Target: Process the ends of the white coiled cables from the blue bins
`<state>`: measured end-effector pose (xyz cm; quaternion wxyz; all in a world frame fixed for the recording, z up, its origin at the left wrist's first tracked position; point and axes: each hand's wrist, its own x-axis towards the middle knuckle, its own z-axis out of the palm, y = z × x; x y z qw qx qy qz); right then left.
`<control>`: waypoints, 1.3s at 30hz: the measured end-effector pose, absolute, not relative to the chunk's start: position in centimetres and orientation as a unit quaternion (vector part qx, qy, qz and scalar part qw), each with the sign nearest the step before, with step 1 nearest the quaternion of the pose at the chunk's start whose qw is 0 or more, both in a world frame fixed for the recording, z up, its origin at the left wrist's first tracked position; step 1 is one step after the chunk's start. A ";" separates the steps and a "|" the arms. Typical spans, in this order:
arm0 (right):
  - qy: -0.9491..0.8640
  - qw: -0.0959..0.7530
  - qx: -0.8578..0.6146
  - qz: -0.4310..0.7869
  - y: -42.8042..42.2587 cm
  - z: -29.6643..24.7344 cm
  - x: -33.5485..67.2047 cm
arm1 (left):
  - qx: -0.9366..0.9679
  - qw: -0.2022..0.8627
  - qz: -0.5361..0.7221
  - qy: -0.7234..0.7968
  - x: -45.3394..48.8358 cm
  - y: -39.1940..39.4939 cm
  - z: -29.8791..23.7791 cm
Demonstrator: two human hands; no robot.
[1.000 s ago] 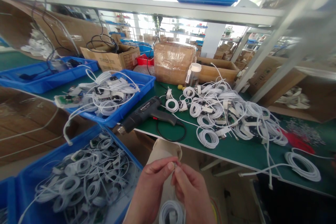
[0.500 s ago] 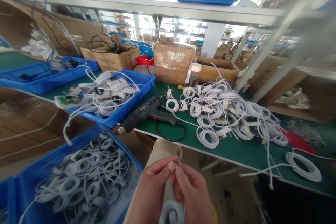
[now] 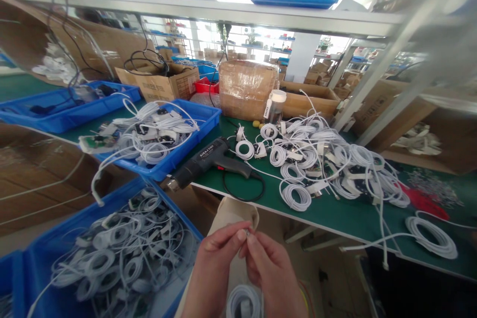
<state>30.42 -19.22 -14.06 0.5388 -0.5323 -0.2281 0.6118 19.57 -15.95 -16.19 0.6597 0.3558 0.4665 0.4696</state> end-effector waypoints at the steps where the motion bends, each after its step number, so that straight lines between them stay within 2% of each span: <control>1: -0.230 0.541 -0.521 0.618 -19.2 -14.1 30.4 | 0.349 0.661 0.470 0.469 19.6 -15.9 -16.1; 14: -0.208 0.555 -0.519 0.616 -18.9 -14.0 30.4 | 0.331 0.661 0.469 0.484 19.9 -16.2 -15.4; 25: -0.260 0.541 -0.612 0.515 -19.3 -14.1 30.5 | 0.330 0.664 0.483 0.467 20.4 -17.1 -15.1; 32: -0.193 0.546 -0.552 0.600 -19.2 -14.3 30.2 | 0.392 0.631 0.472 0.475 20.1 -16.1 -15.7; 39: -0.153 0.563 -0.533 0.613 -19.2 -14.9 30.3 | 0.441 0.610 0.458 0.472 19.9 -15.9 -17.0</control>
